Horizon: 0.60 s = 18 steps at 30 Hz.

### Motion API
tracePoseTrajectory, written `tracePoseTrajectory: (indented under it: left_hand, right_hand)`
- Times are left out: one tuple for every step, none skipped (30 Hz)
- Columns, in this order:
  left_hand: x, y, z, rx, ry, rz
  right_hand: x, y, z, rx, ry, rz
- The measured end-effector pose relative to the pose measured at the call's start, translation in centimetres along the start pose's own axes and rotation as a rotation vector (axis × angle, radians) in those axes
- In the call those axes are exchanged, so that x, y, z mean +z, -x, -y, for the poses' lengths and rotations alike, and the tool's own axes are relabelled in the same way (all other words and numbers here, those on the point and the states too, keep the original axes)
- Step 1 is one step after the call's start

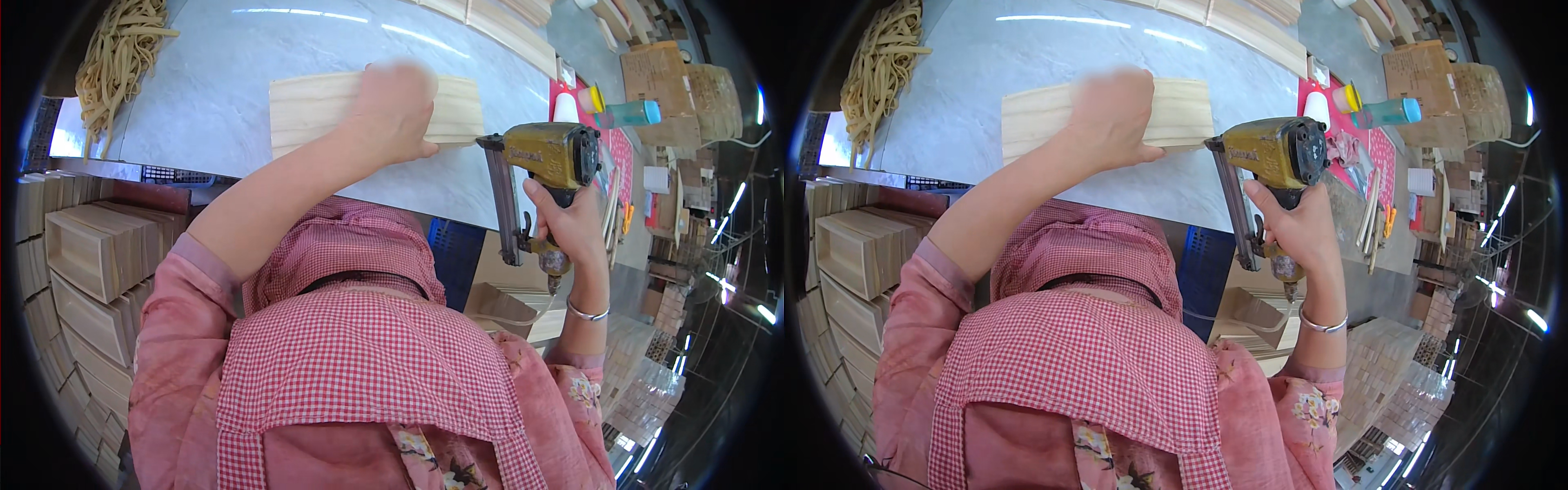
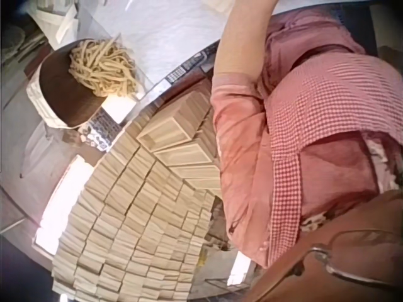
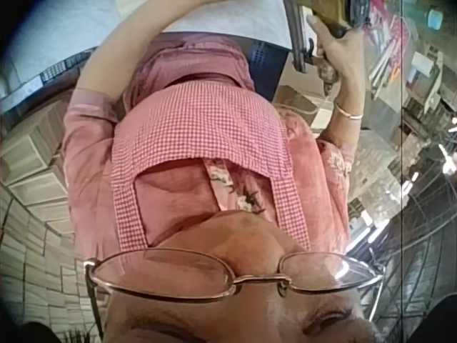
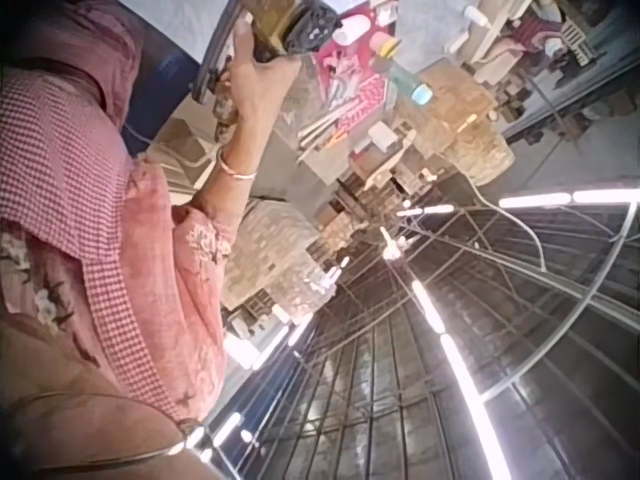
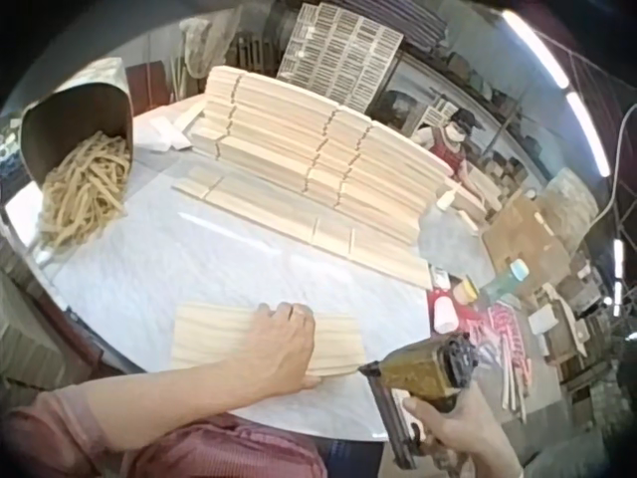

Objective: Assembling wooden boxes by gluing panels together and securing them with a pneumatic nail gun.

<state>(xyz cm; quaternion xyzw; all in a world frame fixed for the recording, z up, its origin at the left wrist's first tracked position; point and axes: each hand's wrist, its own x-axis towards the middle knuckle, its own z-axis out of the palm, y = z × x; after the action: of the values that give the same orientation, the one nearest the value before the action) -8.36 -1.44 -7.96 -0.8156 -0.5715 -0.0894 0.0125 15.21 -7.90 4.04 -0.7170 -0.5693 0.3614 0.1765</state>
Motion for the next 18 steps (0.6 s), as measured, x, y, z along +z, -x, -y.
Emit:
tracePoseTrajectory:
  left_hand:
    - [-0.1,0.0,0.0,-0.005,0.004,0.014]
    - [-0.1,0.0,0.0,-0.011,0.007,0.028]
    - [0.0,0.1,0.1,-0.011,0.006,0.027]
    - [0.3,0.1,0.2,0.000,0.025,-0.005]
    - [0.8,0.3,0.5,0.008,0.043,-0.037]
    - [1.0,0.5,0.8,0.015,0.061,-0.069]
    - [1.2,0.9,1.3,0.020,0.079,-0.101]
    - [1.2,1.6,2.0,0.043,0.033,-0.204]
    - [1.1,2.6,3.0,0.064,-0.014,-0.306]
    - [0.8,3.9,4.4,0.060,-0.014,-0.304]
    - [0.2,5.3,6.1,0.045,-0.061,-0.282]
    - [-0.4,6.2,7.0,0.031,-0.109,-0.259]
    - [-0.9,6.5,7.3,0.020,-0.111,-0.256]
    - [-1.4,6.9,7.5,-0.010,-0.066,-0.189]
    - [-1.9,7.1,7.7,-0.039,-0.019,-0.124]
    - [-2.2,7.2,7.8,-0.067,0.029,-0.059]
    - [-2.3,7.3,7.8,-0.092,0.078,0.006]
    - [-2.2,7.2,7.7,-0.101,0.080,0.005]
  right_hand:
    - [0.2,0.2,0.0,0.003,-0.016,-0.008]
    - [0.2,0.4,0.0,0.005,-0.032,-0.016]
    - [0.2,0.4,0.1,0.004,-0.033,-0.017]
    - [0.2,0.3,0.4,0.002,0.000,-0.009]
    - [0.0,0.1,0.7,-0.002,0.033,0.001]
    - [-0.1,0.0,1.1,-0.006,0.067,0.012]
    - [-0.1,0.0,1.4,-0.012,0.101,0.024]
    - [-0.2,0.0,1.6,-0.014,0.102,0.027]
    - [-0.3,0.0,1.7,-0.028,0.092,0.019]
    - [-0.4,0.2,1.8,-0.039,0.083,0.012]
    - [-0.4,0.3,1.8,-0.052,0.071,0.007]
    - [-0.4,0.4,1.8,-0.064,0.060,0.004]
    - [-0.1,0.5,2.1,-0.069,0.063,0.014]
    - [0.3,0.7,2.4,-0.066,0.067,0.027]
    - [0.6,0.9,2.7,-0.062,0.071,0.038]
    - [1.1,1.1,2.9,-0.057,0.075,0.049]
    - [1.5,1.2,3.2,-0.051,0.080,0.057]
    - [1.8,1.1,3.4,-0.055,0.085,0.063]
